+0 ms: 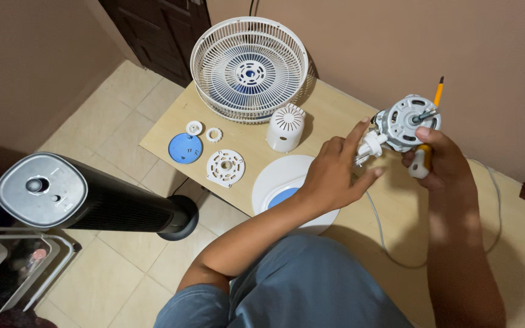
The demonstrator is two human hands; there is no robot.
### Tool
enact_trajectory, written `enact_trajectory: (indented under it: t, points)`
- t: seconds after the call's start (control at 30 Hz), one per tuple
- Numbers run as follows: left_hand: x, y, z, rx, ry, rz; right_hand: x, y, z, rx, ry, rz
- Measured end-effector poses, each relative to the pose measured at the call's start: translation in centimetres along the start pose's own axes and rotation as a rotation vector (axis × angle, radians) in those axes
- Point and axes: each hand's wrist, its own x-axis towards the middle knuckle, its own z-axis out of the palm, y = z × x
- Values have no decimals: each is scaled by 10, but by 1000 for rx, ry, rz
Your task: The person assembles a table fan by attaching the motor to the stand, securing it with a screwdriver, and fitting the motor housing and rear cap. The person uses a screwdriver to tighten screws and aligns plastic components onto the motor shaft.
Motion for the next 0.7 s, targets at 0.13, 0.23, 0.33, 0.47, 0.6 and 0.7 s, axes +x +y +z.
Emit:
enact_trajectory:
  t: [0.13, 0.23, 0.33, 0.47, 0.6, 0.7]
  points:
    - [20, 14, 10, 106, -83, -300, -1, 0, 0, -41, 32, -6]
    - [36, 9, 16, 166, -70, -396, 5, -1, -1, 8, -40, 38]
    - [38, 0, 22, 176, -81, -421, 2, 2, -5, 0, 41, 61]
    - [25, -4, 36, 89, 101, -349, 1, 6, -10, -2, 48, 45]
    - [19, -12, 50, 59, 232, -282, 9, 13, -14, 61, -17, 39]
    - [21, -18, 56, 69, 290, -263, 11, 17, -15, 100, -12, 31]
